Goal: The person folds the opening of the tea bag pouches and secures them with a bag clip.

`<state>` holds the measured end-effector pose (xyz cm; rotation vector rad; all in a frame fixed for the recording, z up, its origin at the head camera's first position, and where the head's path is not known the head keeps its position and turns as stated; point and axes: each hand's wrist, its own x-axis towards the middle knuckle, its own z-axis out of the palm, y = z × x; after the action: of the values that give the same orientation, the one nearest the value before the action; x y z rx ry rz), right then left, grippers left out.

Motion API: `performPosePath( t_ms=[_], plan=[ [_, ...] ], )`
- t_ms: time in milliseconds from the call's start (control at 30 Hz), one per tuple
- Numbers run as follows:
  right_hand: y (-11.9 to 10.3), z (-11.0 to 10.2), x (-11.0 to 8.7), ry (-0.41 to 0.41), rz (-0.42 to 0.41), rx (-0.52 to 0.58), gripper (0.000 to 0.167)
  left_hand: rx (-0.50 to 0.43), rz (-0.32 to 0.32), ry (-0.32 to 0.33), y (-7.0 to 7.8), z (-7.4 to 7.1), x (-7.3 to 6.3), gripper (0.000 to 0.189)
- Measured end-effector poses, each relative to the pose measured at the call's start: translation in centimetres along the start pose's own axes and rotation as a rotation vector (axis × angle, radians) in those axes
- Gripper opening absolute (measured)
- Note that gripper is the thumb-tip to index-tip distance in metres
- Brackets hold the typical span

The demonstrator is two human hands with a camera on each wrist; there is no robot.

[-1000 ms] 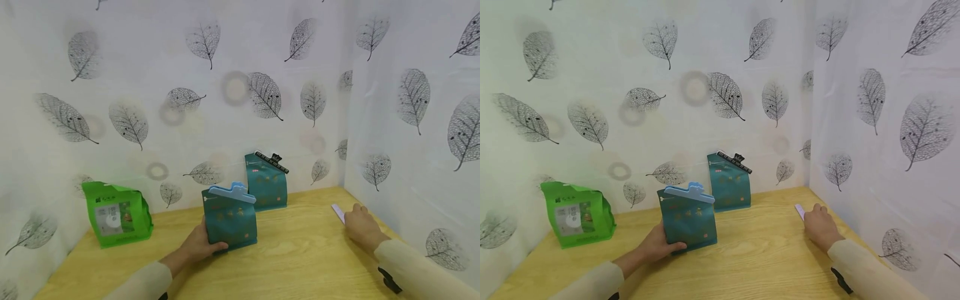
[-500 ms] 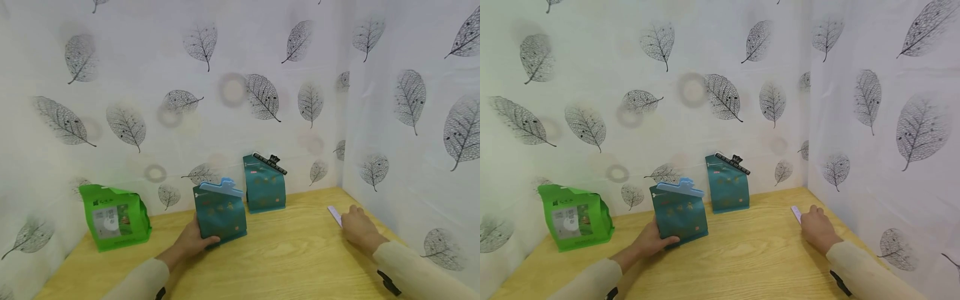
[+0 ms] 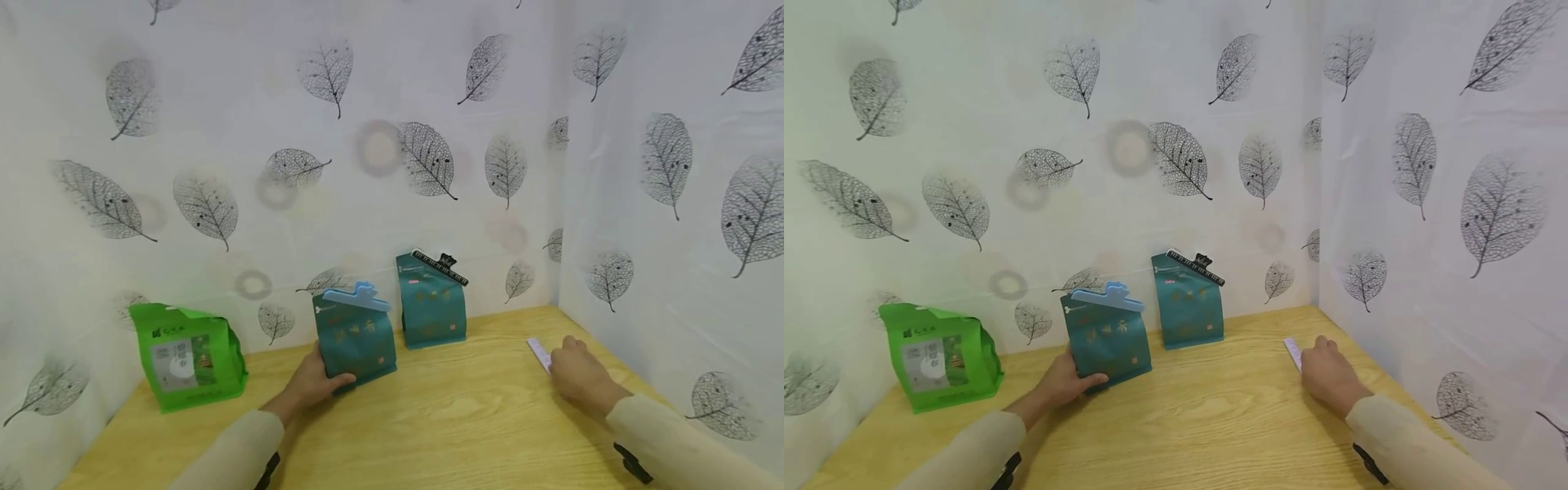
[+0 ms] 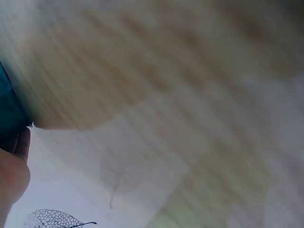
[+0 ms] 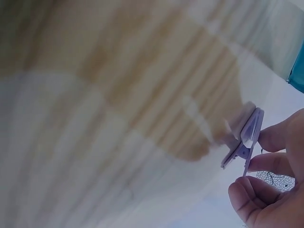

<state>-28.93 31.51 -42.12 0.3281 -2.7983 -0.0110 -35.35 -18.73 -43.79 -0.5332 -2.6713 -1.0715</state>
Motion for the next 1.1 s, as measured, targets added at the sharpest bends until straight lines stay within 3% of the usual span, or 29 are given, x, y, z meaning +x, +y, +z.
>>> performPosePath(
  t_ms=[333, 467, 700, 833, 1100],
  plan=[
    [-1.2, 0.4, 0.9, -0.009, -0.025, 0.003, 0.019, 0.023, -0.046, -0.007, -0.9, -0.4, 1.6, 0.100],
    [-1.5, 0.4, 1.1, -0.004, -0.024, 0.005, 0.020, 0.058, -0.058, 0.014, -1.1, -0.5, 2.5, 0.088],
    [-1.6, 0.2, 1.2, 0.007, -0.005, 0.043, 0.020, 0.255, -0.022, 0.013, -0.4, -0.4, 3.3, 0.065],
    [-1.7, 0.4, 1.5, -0.010, -0.006, 0.065, 0.018, 0.304, -0.080, 0.022, -0.1, 0.0, 3.5, 0.059],
    [-2.0, 0.5, 1.9, -0.045, -0.016, 0.129, 0.017, 0.360, -0.185, -0.041, 0.4, 0.3, 4.1, 0.076]
  ],
)
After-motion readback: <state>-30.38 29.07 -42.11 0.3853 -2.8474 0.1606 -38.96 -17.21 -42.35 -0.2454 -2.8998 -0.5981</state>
